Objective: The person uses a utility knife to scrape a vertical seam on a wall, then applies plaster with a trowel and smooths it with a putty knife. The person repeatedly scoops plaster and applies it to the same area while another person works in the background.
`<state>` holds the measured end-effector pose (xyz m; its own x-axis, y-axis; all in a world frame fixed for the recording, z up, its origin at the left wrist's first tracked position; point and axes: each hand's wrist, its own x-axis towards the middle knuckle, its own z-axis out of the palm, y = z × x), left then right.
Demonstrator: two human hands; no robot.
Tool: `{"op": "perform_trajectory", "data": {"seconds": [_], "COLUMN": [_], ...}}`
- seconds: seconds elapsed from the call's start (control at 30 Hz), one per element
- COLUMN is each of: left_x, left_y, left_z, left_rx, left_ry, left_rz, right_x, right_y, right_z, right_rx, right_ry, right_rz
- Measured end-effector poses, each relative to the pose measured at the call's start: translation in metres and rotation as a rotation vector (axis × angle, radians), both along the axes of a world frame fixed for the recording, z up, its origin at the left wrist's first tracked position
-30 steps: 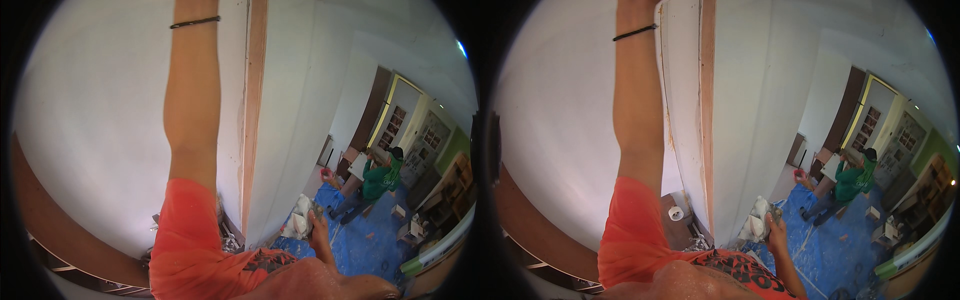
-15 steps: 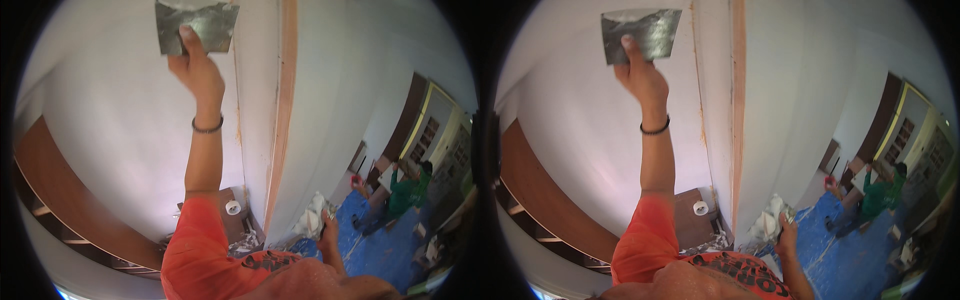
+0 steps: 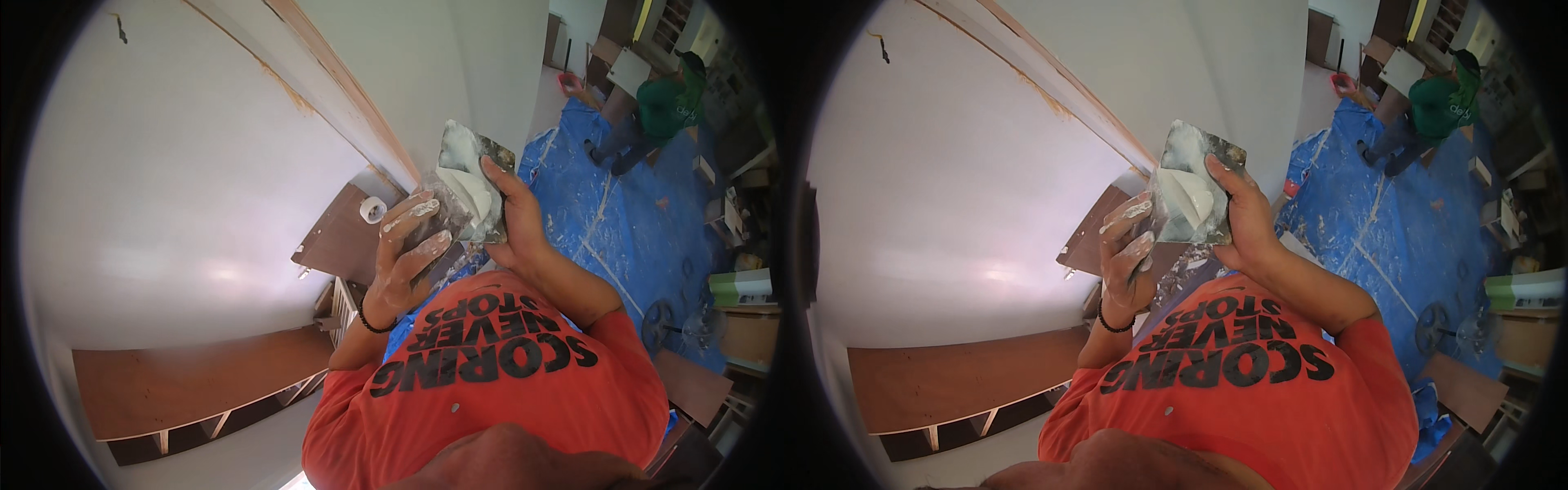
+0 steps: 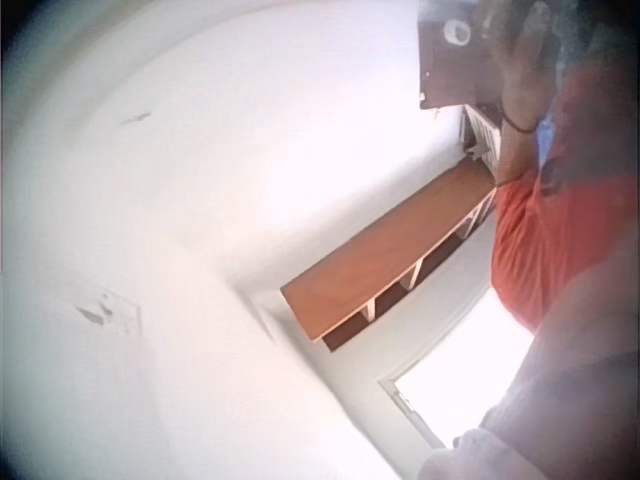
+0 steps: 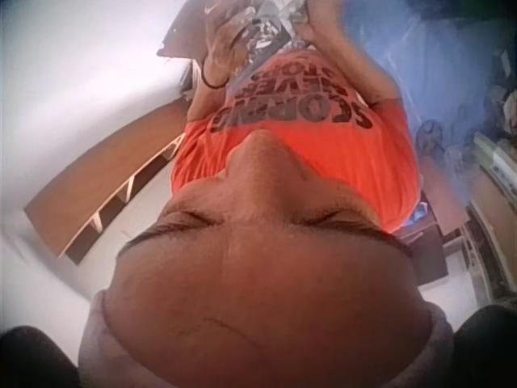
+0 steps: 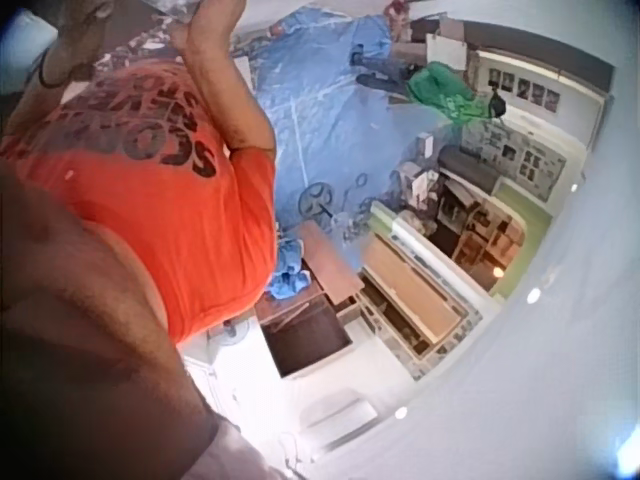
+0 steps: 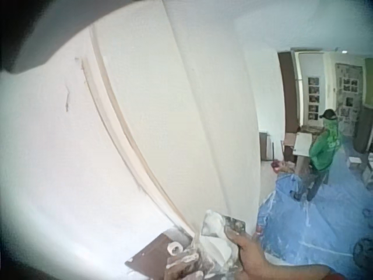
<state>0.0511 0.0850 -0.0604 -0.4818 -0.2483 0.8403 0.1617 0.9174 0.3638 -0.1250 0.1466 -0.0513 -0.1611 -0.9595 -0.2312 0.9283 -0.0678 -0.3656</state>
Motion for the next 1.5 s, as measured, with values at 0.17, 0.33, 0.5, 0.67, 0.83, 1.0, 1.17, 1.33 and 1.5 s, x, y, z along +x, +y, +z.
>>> {"op": "perform_trajectory", "data": {"seconds": [0.17, 0.33, 0.5, 0.67, 0.83, 1.0, 1.17, 1.33, 1.5], "left_x": [0.05, 0.054, 0.019, -0.025, 0.014, 0.01, -0.002, -0.034, -0.049], "left_y": [-0.023, -0.02, -0.051, -0.042, -0.046, -0.01, -0.004, 0.0, 0.007], "left_z": [-0.023, -0.026, -0.028, -0.04, -0.059, -0.016, 0.016, 0.039, 0.018], "left_rx": [-0.031, 0.543, 1.481, 1.455, 1.486, 1.251, -0.196, -0.281, -0.276], "left_ry": [-0.411, 0.054, 0.385, 0.016, -0.114, 0.152, -0.239, -0.553, -0.644], "left_rz": [0.269, 0.485, -0.556, -0.163, 0.072, 0.159, 0.356, 0.333, 0.392], "right_x": [-0.005, -0.032, -0.017, -0.011, -0.054, -0.071, -0.081, -0.078, -0.074], "right_y": [0.001, -0.004, -0.002, -0.006, -0.008, -0.011, -0.014, -0.017, -0.018], "right_z": [-0.01, -0.027, -0.037, -0.04, -0.045, -0.043, -0.047, -0.05, -0.049], "right_rx": [0.09, -0.047, -0.014, -0.019, -0.038, 0.018, -0.034, 0.022, -0.026], "right_ry": [0.1, 0.163, 0.191, 0.101, 0.127, 0.203, 0.303, 0.384, 0.508], "right_rz": [-0.113, -0.19, 0.037, 0.026, -0.203, -0.322, -0.18, -0.163, -0.187]}}
